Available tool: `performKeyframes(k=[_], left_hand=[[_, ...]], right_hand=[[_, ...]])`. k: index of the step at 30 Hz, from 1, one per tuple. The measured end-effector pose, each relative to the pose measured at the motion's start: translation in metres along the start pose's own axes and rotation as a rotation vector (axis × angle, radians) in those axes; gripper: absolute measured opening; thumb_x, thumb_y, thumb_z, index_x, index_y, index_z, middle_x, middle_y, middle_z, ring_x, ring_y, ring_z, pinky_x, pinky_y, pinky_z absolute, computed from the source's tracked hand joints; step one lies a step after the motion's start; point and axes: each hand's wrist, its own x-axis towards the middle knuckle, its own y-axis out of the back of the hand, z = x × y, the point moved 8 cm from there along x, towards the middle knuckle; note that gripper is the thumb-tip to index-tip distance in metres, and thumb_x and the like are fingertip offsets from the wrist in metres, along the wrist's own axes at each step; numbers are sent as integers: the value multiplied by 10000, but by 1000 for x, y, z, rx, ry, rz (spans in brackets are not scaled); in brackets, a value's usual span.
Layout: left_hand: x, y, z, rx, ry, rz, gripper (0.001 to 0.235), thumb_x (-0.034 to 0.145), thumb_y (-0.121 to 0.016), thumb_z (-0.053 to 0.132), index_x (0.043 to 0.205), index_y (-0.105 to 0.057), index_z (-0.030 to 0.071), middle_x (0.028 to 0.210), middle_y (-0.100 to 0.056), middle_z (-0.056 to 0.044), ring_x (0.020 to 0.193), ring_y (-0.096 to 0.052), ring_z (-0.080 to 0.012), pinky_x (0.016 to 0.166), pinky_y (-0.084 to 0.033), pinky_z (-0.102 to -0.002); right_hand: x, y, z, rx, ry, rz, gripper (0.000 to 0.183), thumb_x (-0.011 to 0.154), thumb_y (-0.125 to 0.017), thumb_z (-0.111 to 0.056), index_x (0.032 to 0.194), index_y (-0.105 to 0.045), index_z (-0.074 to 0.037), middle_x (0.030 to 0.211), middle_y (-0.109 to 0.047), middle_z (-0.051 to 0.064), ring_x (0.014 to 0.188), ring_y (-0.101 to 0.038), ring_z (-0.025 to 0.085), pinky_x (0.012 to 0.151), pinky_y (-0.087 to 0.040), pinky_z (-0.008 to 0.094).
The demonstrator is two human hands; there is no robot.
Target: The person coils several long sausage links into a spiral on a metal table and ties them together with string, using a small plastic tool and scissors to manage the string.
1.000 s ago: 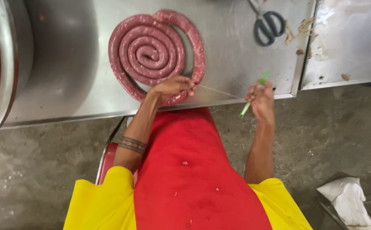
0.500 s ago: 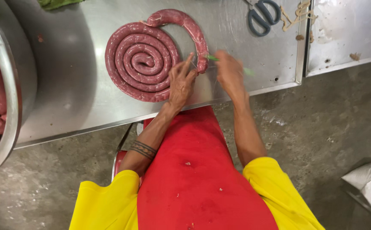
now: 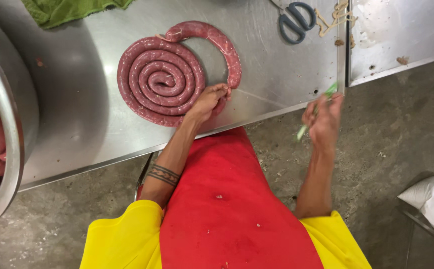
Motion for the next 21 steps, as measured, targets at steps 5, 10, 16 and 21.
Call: performKeyframes(k=[5, 10, 16, 21], left_hand=[[2, -13, 1, -509, -9, -8, 163, 1019, -471, 38, 965, -623, 12, 1168, -721, -191, 1079, -740, -262, 995, -572, -337], [-92, -42, 129, 1040, -794, 566, 53, 1007, -562, 54, 1048, -587, 76, 1366, -628, -219, 1079, -667, -321, 945, -512, -412], [-99, -42, 151, 966, -845, 472, 87, 998, -617, 77, 1072, -650, 46, 872, -669, -180, 783, -688, -342, 683, -514, -451], [-50, -43, 95, 746, -716, 259, 93, 1001, -569, 37, 1039, -654, 46, 750, -671, -176, 633, -725, -328, 556, -518, -438]], right_hand=[[-29, -61, 134, -303, -426, -552, 201, 1083, -410, -125, 1232, -274, -131, 744, -460, 38, 551, -454, 113, 435, -384, 227], [43, -149, 20, -909, 652, -273, 311, 946, -547, 31, 1242, -513, -60, 1063, -644, 177, 903, -641, 352, 754, -488, 491], [9, -231, -34, -816, 502, -719, 277, 965, -556, -12, 1242, -560, -22, 1128, -674, 195, 1064, -650, 397, 929, -479, 494], [7, -170, -33, -365, 500, -493, 128, 1085, -521, -126, 1119, -604, -34, 1355, -586, 238, 1215, -632, 369, 1033, -530, 435]])
